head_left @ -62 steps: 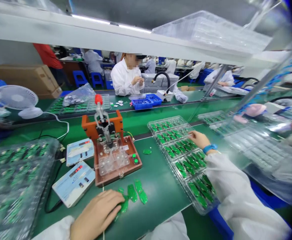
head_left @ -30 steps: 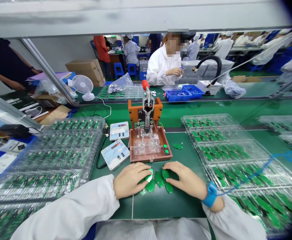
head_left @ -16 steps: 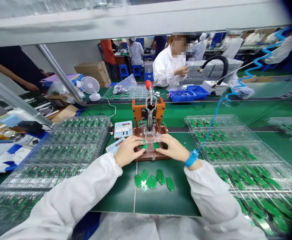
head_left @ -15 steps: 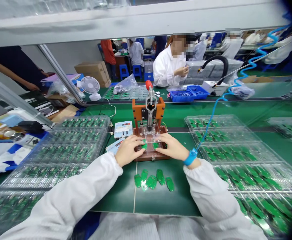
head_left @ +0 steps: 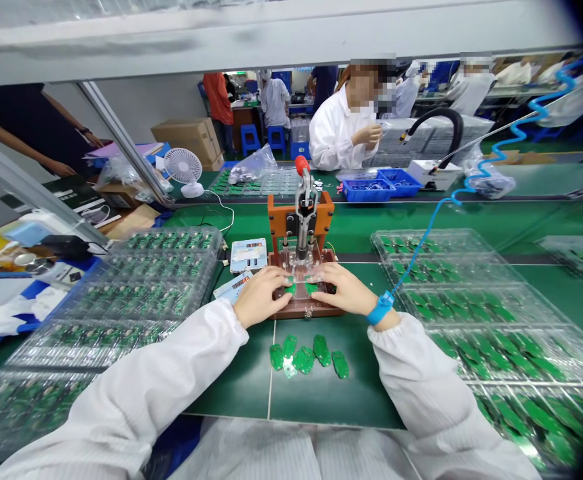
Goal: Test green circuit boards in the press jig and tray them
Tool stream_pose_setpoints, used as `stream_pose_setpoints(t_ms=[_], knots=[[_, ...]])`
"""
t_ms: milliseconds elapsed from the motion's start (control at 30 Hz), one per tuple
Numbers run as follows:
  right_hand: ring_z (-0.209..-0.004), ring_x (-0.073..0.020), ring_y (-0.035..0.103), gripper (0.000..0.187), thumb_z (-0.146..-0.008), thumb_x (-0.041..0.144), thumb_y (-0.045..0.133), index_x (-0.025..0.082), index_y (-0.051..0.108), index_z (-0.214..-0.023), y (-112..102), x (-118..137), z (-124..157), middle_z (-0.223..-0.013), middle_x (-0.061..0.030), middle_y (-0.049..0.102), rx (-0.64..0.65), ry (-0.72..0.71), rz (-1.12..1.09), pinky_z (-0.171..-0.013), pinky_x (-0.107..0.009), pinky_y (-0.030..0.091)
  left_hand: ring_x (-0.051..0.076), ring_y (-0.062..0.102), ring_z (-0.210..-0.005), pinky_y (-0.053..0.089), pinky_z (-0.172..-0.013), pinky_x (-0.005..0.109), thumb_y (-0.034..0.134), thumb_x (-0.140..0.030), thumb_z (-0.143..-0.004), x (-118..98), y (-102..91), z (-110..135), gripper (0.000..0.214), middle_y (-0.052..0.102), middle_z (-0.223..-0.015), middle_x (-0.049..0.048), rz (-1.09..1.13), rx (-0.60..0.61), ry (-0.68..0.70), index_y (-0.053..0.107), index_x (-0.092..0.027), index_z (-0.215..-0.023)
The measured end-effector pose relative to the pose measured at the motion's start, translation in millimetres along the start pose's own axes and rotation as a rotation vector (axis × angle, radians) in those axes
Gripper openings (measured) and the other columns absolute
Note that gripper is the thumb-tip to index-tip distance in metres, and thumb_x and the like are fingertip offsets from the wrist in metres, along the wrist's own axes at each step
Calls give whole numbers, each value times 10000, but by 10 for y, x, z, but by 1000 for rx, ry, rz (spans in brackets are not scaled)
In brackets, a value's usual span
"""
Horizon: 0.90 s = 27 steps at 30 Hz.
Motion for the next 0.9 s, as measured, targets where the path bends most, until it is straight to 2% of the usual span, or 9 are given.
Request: stream_pose_setpoints(t_ms=[100,200,267,333,433,567,700,800,900], knots=[[-1201,-269,635,272,-866,391,733,259,741,-1104,-61,17,28,-1252,-79,711,-69,17,-28,-1078,-493,500,293,561,-1302,465,-1118,492,654,-288,-935,32,-47,44,229,651,-1363,106,45,39,0,716,-207,-1141],[-1097,-247,679,183,-907,350,648,242,731,-1030,-281,17,-9,-1133,-80,735,-231,78,-48,-1005,-448,547,291,505,-1386,429,-1160,484,612,-352,-972,180,-188,100,407,523,-1525,117,47,57,-6,619,-221,-1357],[-1030,-229,691,169,-934,316,576,228,705,-1000,-498,25,-109,-1059,-73,734,-375,125,-59,-944,-416,570,273,564,-1323,440,-1148,468,560,-363,-994,374,-324,139,343,613,-1427,105,28,11,-24,662,-223,-1290],[-1055,-223,683,188,-947,306,543,223,679,-1046,-723,64,-289,-1099,-70,725,-502,149,-71,-933,-397,571,262,627,-1222,465,-1116,462,528,-359,-995,628,-460,183,271,707,-1266,93,0,-80,-72,734,-218,-1100],[-1166,-231,654,285,-961,373,562,232,639,-1197,-993,194,-711,-1226,-64,706,-591,96,-99,-998,-411,550,265,653,-1163,480,-1087,474,523,-351,-969,1009,-603,271,258,743,-1171,88,-29,-242,-201,740,-212,-985],[-1134,-232,672,488,-983,597,521,208,632,-1257,-1201,367,-1458,-1164,-59,732,-509,33,-164,-1093,-466,496,264,662,-1141,486,-1067,468,511,-342,-959,1274,-635,371,258,754,-1123,86,-34,-337,-328,728,-207,-992],[-780,-161,704,567,-1051,562,396,90,710,-1034,-1316,506,-2071,-802,-34,709,-250,140,-354,-923,-437,588,260,654,-1148,487,-1061,451,517,-317,-954,1281,-583,389,243,751,-1131,84,-49,-271,-311,728,-204,-996],[-732,-110,678,383,-1063,398,475,110,722,-1017,-1433,800,-2096,-803,3,690,-303,42,-329,-868,-359,599,263,649,-1150,488,-1057,458,519,-304,-955,1272,-551,392,242,743,-1152,90,-51,-237,-302,727,-199,-1019],[-850,-112,695,270,-1067,325,477,210,705,-1154,-1442,1252,-1672,-972,18,735,-513,-183,-207,-910,-327,599,264,647,-1150,488,-1059,467,524,-281,-952,1278,-511,402,232,739,-1162,91,-54,-215,-306,727,-200,-1030]])
Point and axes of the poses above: each hand's wrist, its own z-axis away from the middle knuckle, its own y-axis out of the palm, x = y × z, the point moved 3 cm from there along -z, towards the middle knuckle
